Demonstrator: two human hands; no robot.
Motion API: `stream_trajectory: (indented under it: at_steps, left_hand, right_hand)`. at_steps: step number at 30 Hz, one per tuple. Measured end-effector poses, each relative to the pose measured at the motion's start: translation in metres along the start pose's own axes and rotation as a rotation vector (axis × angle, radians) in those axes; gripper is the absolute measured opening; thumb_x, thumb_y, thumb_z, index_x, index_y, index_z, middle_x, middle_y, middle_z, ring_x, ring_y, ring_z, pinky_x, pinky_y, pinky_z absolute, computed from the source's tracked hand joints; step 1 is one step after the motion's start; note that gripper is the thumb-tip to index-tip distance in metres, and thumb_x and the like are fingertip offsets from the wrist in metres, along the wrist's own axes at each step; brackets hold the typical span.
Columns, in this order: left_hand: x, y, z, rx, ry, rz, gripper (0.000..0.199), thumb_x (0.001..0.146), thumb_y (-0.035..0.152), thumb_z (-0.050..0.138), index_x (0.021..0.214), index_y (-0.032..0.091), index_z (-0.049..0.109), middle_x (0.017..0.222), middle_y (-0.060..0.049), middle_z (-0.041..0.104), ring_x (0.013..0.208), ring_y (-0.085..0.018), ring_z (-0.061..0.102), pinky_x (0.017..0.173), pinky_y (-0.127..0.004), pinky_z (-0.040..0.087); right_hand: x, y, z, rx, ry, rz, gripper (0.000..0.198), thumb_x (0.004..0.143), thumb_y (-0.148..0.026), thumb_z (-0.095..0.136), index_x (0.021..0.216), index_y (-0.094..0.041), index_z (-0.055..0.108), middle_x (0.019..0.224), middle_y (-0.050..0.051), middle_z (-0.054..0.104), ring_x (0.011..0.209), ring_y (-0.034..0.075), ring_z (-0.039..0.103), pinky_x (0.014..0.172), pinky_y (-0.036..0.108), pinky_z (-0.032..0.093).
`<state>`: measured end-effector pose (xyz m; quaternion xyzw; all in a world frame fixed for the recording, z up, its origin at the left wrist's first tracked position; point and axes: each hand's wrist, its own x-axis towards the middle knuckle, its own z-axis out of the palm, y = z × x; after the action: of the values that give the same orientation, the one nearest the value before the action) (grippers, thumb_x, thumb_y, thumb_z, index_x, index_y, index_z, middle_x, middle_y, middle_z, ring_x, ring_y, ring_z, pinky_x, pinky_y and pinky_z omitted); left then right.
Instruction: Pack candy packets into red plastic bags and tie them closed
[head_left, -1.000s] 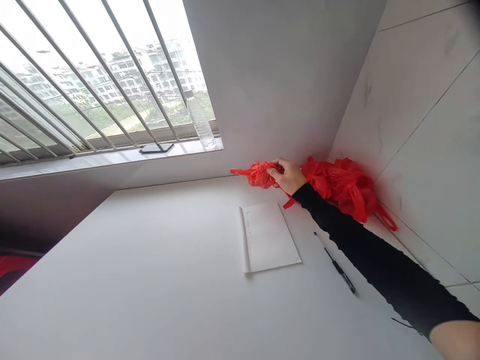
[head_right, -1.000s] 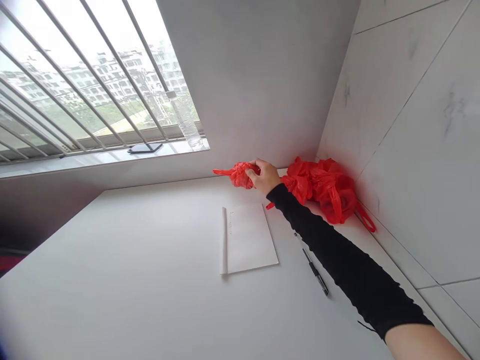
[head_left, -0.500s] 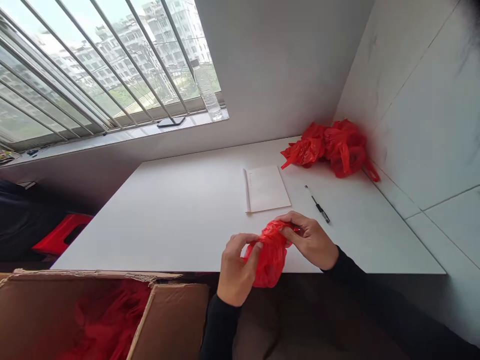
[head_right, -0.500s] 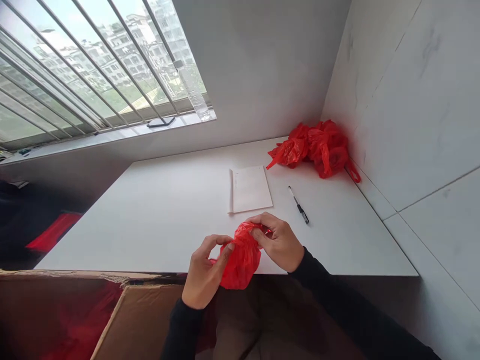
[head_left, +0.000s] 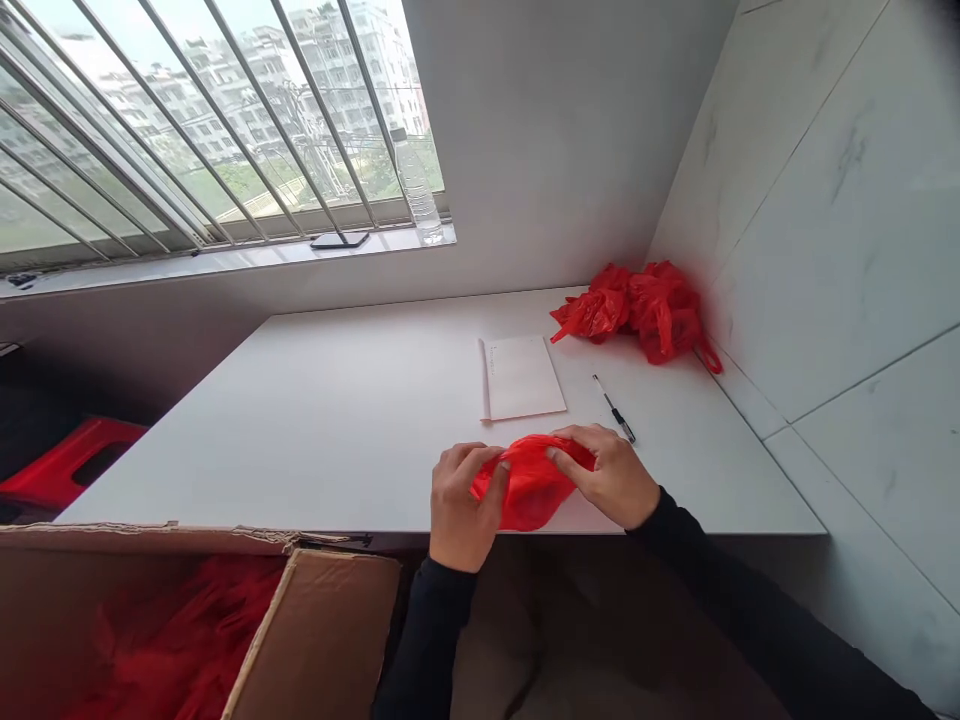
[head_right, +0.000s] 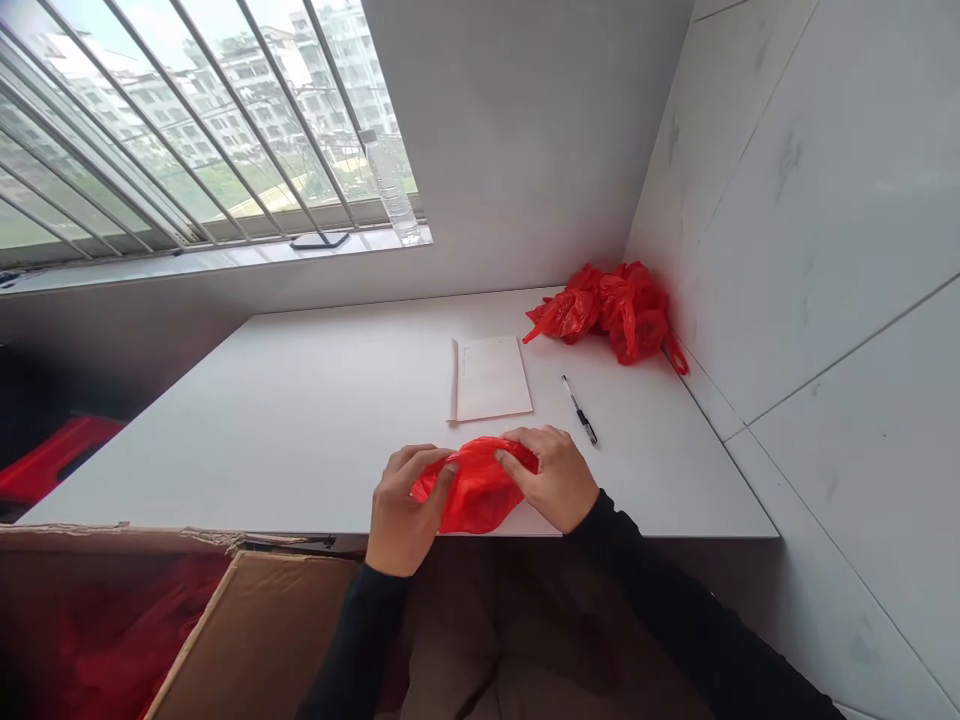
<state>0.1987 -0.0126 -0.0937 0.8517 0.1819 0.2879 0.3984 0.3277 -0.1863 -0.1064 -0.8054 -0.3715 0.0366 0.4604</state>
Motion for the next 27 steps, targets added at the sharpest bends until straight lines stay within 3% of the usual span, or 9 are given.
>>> stream_trajectory:
  at_steps: [5, 9, 12, 15, 17, 20, 22, 24, 27]
  left_hand:
    - [0.009, -0.013, -0.016, 0.01, 0.284, -0.124, 0.025, 0.092, 0.041, 0.06, 0.098, 0.021, 0.074, 0.101, -0.007, 0.058, 0.089, -0.02, 0.057, 0.077, -0.033, 0.047]
    - [0.005, 0.005, -0.018, -0.02, 0.186, -0.176, 0.023, 0.089, 0.035, 0.061, 0.108, 0.024, 0.07, 0.07, 0.003, 0.046, 0.064, -0.015, 0.045, 0.064, -0.028, 0.041]
    - [0.003, 0.024, -0.014, -0.076, 0.069, -0.2, 0.015, 0.085, 0.036, 0.069, 0.092, 0.023, 0.066, 0.062, 0.006, 0.042, 0.059, -0.013, 0.04, 0.06, -0.025, 0.038]
    - [0.001, 0.031, -0.013, -0.139, 0.034, -0.226, 0.026, 0.087, 0.044, 0.067, 0.078, 0.022, 0.057, 0.062, 0.005, 0.042, 0.058, -0.011, 0.038, 0.056, -0.024, 0.035]
    - [-0.001, 0.031, -0.016, -0.207, -0.016, -0.258, 0.025, 0.092, 0.047, 0.061, 0.087, 0.022, 0.061, 0.06, 0.005, 0.044, 0.055, -0.011, 0.038, 0.052, -0.024, 0.035]
    - [-0.008, 0.03, -0.023, -0.303, -0.064, -0.323, 0.027, 0.095, 0.048, 0.058, 0.105, 0.023, 0.064, 0.052, 0.007, 0.045, 0.046, -0.011, 0.038, 0.047, -0.023, 0.035]
    - [-0.013, 0.03, -0.025, -0.354, -0.034, -0.323, 0.027, 0.096, 0.046, 0.058, 0.106, 0.022, 0.064, 0.059, 0.004, 0.055, 0.054, -0.012, 0.052, 0.055, -0.024, 0.046]
    - [-0.018, 0.032, -0.023, -0.407, -0.002, -0.304, 0.026, 0.095, 0.045, 0.06, 0.108, 0.022, 0.063, 0.085, -0.002, 0.067, 0.081, -0.017, 0.066, 0.072, -0.027, 0.055]
    - [-0.022, 0.036, -0.012, -0.512, -0.01, -0.339, 0.037, 0.085, 0.04, 0.074, 0.113, 0.025, 0.055, 0.115, -0.006, 0.065, 0.104, -0.021, 0.066, 0.077, -0.028, 0.059]
  right_hand:
    - [-0.007, 0.024, -0.017, 0.25, 0.194, 0.248, 0.027, 0.097, -0.051, 0.054, 0.101, -0.025, 0.059, 0.095, 0.003, 0.069, 0.084, 0.022, 0.063, 0.076, 0.037, 0.049]
    - [-0.014, 0.022, -0.022, 0.213, 0.158, 0.257, 0.029, 0.094, -0.052, 0.059, 0.102, -0.025, 0.053, 0.098, 0.003, 0.065, 0.09, 0.023, 0.062, 0.082, 0.04, 0.05]
    - [-0.02, -0.001, -0.024, 0.106, 0.298, 0.123, 0.032, 0.091, -0.048, 0.063, 0.112, -0.025, 0.052, 0.112, 0.007, 0.062, 0.107, 0.028, 0.059, 0.093, 0.046, 0.049]
    - [-0.024, -0.028, -0.026, -0.017, 0.479, -0.172, 0.038, 0.092, -0.031, 0.063, 0.126, -0.029, 0.049, 0.123, 0.009, 0.057, 0.119, 0.03, 0.054, 0.103, 0.051, 0.045]
    - [-0.021, -0.038, -0.025, -0.076, 0.293, -0.341, 0.043, 0.094, -0.023, 0.058, 0.135, -0.031, 0.046, 0.126, 0.008, 0.058, 0.121, 0.029, 0.055, 0.103, 0.049, 0.047]
    - [-0.011, -0.037, -0.017, -0.201, -0.049, -0.441, 0.044, 0.098, -0.022, 0.052, 0.141, -0.028, 0.045, 0.124, 0.008, 0.064, 0.117, 0.031, 0.06, 0.1, 0.05, 0.05]
    - [-0.006, -0.033, -0.01, -0.246, -0.126, -0.433, 0.036, 0.099, -0.022, 0.049, 0.135, -0.027, 0.051, 0.112, 0.007, 0.07, 0.106, 0.031, 0.066, 0.092, 0.05, 0.053]
    - [-0.006, -0.032, -0.005, -0.202, -0.157, -0.361, 0.028, 0.1, -0.023, 0.046, 0.128, -0.027, 0.053, 0.101, 0.006, 0.071, 0.09, 0.028, 0.069, 0.08, 0.045, 0.056]
    - [-0.011, -0.035, -0.002, -0.07, -0.155, -0.214, 0.017, 0.1, -0.022, 0.044, 0.115, -0.027, 0.05, 0.095, 0.005, 0.067, 0.074, 0.022, 0.067, 0.067, 0.038, 0.056]
